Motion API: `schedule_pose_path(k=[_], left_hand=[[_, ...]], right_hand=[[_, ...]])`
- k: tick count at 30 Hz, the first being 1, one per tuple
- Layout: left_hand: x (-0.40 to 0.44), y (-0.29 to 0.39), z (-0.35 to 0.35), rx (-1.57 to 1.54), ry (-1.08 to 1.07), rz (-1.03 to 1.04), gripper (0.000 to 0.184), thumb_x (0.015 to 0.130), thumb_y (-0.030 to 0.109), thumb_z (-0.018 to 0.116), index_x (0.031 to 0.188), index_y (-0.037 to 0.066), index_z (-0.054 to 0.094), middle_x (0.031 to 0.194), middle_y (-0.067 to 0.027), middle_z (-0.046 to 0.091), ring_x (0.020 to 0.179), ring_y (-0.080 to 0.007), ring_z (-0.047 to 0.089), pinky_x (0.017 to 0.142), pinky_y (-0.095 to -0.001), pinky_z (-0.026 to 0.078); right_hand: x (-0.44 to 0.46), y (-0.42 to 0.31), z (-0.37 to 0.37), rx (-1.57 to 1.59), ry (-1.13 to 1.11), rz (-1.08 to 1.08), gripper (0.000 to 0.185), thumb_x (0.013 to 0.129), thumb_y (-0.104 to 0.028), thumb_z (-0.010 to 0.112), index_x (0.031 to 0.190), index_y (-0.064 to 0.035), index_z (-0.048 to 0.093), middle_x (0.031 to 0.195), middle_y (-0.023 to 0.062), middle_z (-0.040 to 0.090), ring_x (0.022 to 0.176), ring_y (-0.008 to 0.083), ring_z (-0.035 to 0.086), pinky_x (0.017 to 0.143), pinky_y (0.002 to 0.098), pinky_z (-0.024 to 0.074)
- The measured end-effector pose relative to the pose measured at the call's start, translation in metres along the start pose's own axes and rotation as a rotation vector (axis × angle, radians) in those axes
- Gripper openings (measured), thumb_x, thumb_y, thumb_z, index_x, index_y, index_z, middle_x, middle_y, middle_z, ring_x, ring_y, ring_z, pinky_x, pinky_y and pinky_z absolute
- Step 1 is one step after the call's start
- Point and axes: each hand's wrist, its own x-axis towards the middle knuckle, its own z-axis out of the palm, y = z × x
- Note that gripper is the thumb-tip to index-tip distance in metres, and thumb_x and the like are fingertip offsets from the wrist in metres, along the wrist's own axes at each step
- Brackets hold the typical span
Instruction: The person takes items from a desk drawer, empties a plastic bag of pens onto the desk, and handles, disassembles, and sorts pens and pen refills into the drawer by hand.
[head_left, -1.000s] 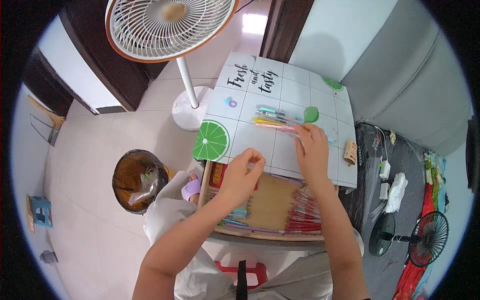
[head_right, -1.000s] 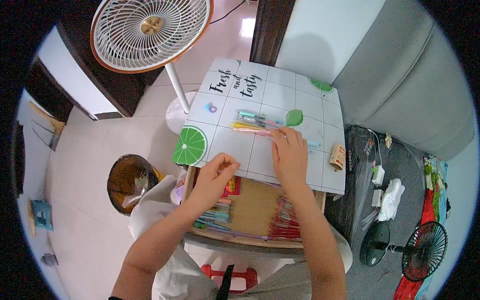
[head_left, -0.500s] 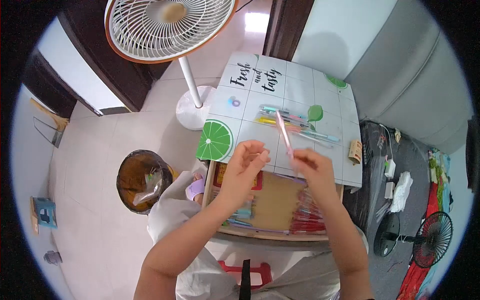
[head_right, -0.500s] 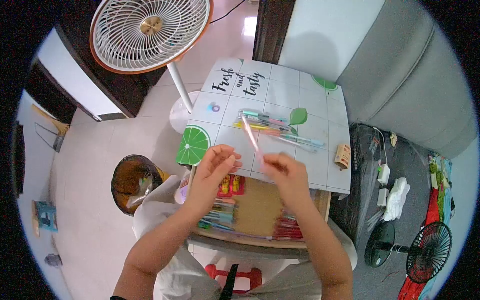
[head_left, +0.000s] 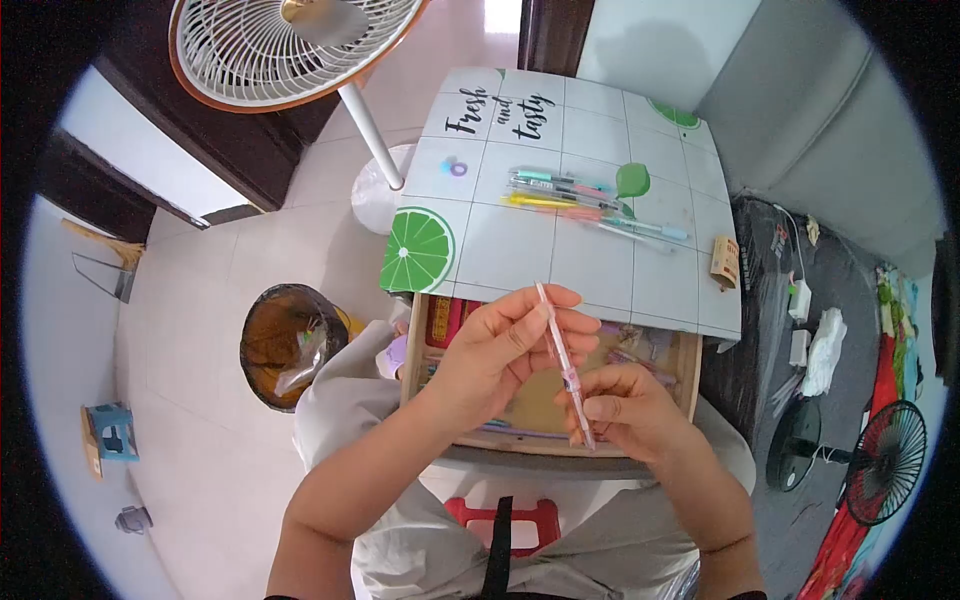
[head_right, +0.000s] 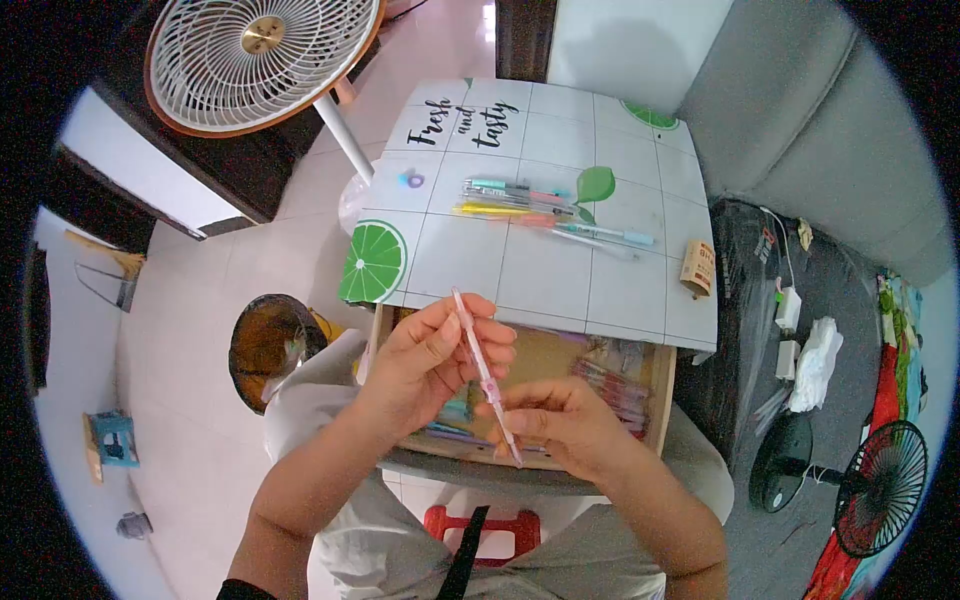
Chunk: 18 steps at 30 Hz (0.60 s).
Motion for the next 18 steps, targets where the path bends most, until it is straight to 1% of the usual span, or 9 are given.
schedule_pose_path(k=[1,3,7,10,12,13,15,16,18], left_hand=[[0.001,-0.001,0.000,-0.003,0.003,-0.005,0.032,0.095,0.025,0.044,0.117,0.001,0.047,0.108,-0.0127,0.059,0.099,-0.0185,0.058,0.088,-0.0320,0.047],[0.002,-0.004,-0.001,-0.008,0.034,0.004,0.034,0.092,0.026,0.050,0.116,0.002,0.047,0.108,-0.0152,0.059,0.095,-0.0216,0.061,0.083,-0.0345,0.051],[0.001,-0.002,0.001,-0.009,0.050,0.012,0.031,0.092,0.025,0.049,0.114,0.003,0.048,0.107,-0.0160,0.059,0.094,-0.0222,0.061,0.082,-0.0347,0.051],[0.000,0.000,0.002,0.019,0.028,0.000,0.030,0.093,0.025,0.048,0.114,0.003,0.048,0.107,-0.0168,0.060,0.093,-0.0228,0.062,0.082,-0.0338,0.051],[-0.001,0.004,0.004,0.004,0.029,-0.003,0.026,0.091,0.020,0.051,0.110,0.003,0.049,0.102,-0.0166,0.061,0.092,-0.0235,0.063,0.080,-0.0342,0.052],[-0.002,0.003,0.003,0.005,0.030,-0.002,0.026,0.091,0.020,0.051,0.110,0.003,0.049,0.102,-0.0166,0.061,0.092,-0.0235,0.063,0.080,-0.0342,0.052],[-0.004,-0.001,0.000,0.345,0.104,0.110,0.023,0.088,0.015,0.056,0.106,0.002,0.051,0.096,-0.0163,0.062,0.089,-0.0241,0.064,0.076,-0.0337,0.054],[-0.005,0.000,0.003,0.344,0.103,0.110,0.023,0.088,0.015,0.056,0.106,0.002,0.051,0.096,-0.0163,0.062,0.089,-0.0241,0.064,0.076,-0.0337,0.054],[-0.009,0.005,0.014,0.208,0.281,0.183,0.017,0.084,0.003,0.060,0.100,-0.001,0.057,0.091,-0.0123,0.063,0.087,-0.0182,0.062,0.075,-0.0283,0.052]], right_hand=[[0.000,0.001,-0.001,0.005,0.003,0.003,0.028,0.084,-0.009,0.061,0.107,0.0058,0.058,0.102,0.0129,0.062,0.085,0.0189,0.063,0.074,0.0335,0.0531],[-0.001,0.002,-0.001,0.010,0.006,-0.016,0.028,0.084,-0.009,0.061,0.108,0.0058,0.057,0.103,0.0130,0.062,0.085,0.0187,0.063,0.074,0.0338,0.0533],[-0.002,0.003,0.001,0.033,0.011,-0.039,0.029,0.084,-0.010,0.061,0.109,0.0061,0.057,0.101,0.0130,0.062,0.085,0.0188,0.063,0.074,0.0345,0.0534],[-0.002,0.003,0.003,0.070,-0.030,-0.025,0.030,0.084,-0.010,0.061,0.109,0.0057,0.057,0.098,0.0123,0.062,0.084,0.0185,0.062,0.075,0.0337,0.0526],[-0.002,0.001,0.008,-0.003,0.055,-0.043,0.030,0.084,-0.011,0.062,0.109,0.0052,0.057,0.098,0.0113,0.062,0.081,0.0169,0.061,0.073,0.0292,0.0506],[-0.002,0.001,0.010,-0.003,0.054,-0.042,0.030,0.084,-0.011,0.062,0.109,0.0052,0.057,0.098,0.0113,0.062,0.081,0.0169,0.061,0.073,0.0292,0.0506],[-0.003,0.001,0.011,-0.276,0.253,-0.139,0.027,0.084,-0.011,0.063,0.107,0.0030,0.059,0.094,0.0088,0.063,0.078,0.0148,0.060,0.072,0.0252,0.0478],[-0.004,0.001,0.015,-0.276,0.254,-0.140,0.027,0.084,-0.011,0.063,0.107,0.0030,0.059,0.094,0.0088,0.063,0.078,0.0148,0.060,0.072,0.0252,0.0478],[-0.007,-0.001,0.027,-0.641,0.433,-0.405,0.023,0.082,-0.009,0.065,0.102,0.0002,0.060,0.087,0.0077,0.063,0.076,0.0145,0.060,0.067,0.0245,0.0468]])
